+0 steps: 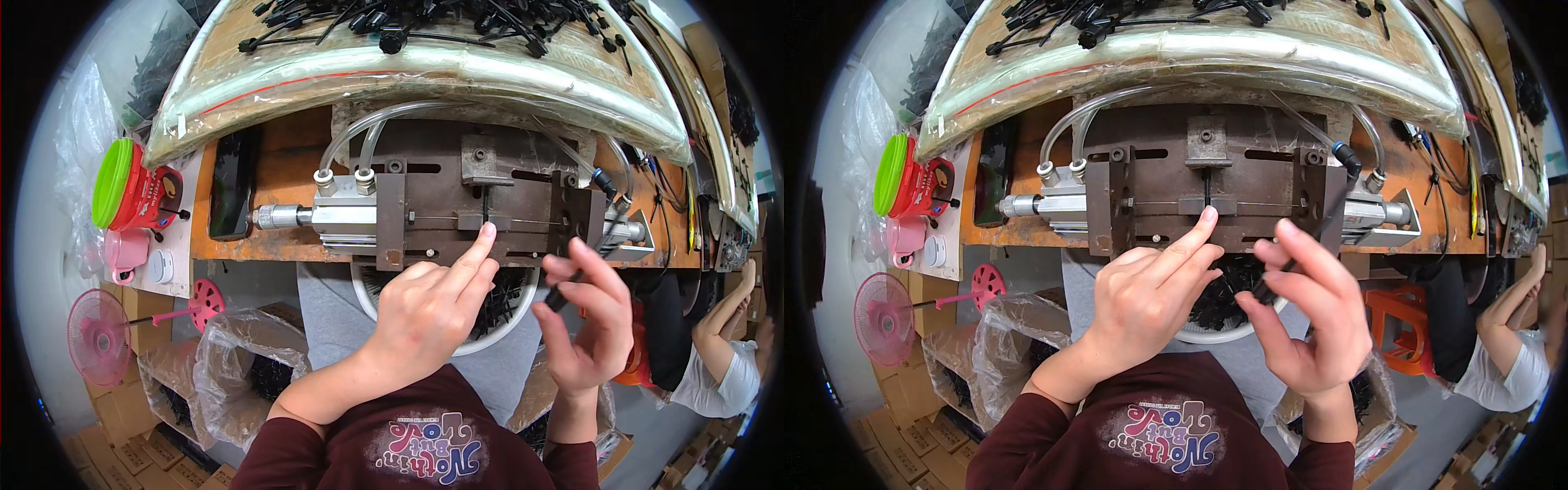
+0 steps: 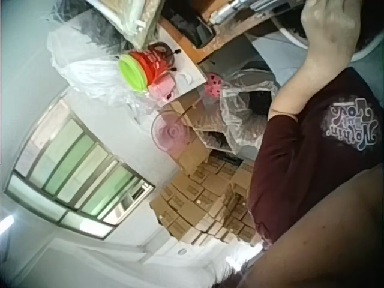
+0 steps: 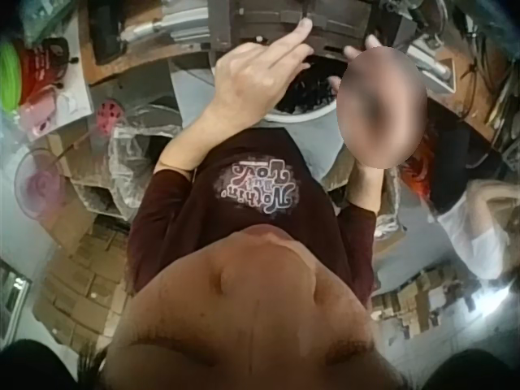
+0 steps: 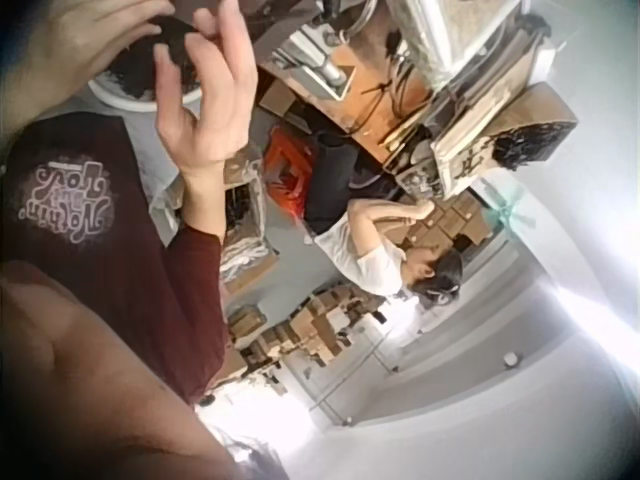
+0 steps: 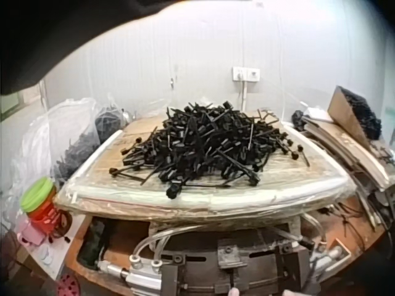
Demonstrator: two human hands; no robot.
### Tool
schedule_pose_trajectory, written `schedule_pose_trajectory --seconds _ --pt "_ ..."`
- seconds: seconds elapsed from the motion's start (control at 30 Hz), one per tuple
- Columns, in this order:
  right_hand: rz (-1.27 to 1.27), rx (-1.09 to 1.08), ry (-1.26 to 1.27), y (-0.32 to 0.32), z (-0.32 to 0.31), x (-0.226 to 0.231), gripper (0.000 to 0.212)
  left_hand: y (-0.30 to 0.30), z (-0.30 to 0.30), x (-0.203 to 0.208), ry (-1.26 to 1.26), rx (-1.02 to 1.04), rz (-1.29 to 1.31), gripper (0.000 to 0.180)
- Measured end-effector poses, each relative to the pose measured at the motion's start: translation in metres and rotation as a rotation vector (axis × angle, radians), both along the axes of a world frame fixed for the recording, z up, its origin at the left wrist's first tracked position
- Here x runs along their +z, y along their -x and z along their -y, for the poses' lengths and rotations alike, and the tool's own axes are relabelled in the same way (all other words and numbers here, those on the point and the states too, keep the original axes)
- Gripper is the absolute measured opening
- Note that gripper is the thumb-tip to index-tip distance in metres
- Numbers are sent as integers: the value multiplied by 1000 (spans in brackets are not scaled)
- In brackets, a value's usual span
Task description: Assembling small plastic parts using a pneumatic clamping machine on a workshop table.
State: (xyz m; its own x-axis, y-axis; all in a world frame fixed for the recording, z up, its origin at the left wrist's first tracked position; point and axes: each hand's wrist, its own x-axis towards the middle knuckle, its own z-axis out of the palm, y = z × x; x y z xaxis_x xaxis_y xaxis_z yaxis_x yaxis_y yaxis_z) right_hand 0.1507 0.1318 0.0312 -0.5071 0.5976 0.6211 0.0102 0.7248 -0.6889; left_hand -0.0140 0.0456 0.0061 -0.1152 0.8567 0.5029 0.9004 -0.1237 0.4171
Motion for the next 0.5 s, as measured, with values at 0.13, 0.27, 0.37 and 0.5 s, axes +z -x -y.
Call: schedule_pose_trajectory --seconds 0.13,0.27,0.37,0.5 --pt "231 -59 -189 0 5 4 34 0 0 -2 -5 2 1 23" --pt "247 -35 -252 2 5 -1 33 5 -3 -2 -2 -10 -10 23" --pt "248 -17 -283 6 7 -3 32 5 -3 0 -12 -6 -12 23" --pt "274 -20 -312 10 5 -4 28 9 1 3 37 -59 -13 24"
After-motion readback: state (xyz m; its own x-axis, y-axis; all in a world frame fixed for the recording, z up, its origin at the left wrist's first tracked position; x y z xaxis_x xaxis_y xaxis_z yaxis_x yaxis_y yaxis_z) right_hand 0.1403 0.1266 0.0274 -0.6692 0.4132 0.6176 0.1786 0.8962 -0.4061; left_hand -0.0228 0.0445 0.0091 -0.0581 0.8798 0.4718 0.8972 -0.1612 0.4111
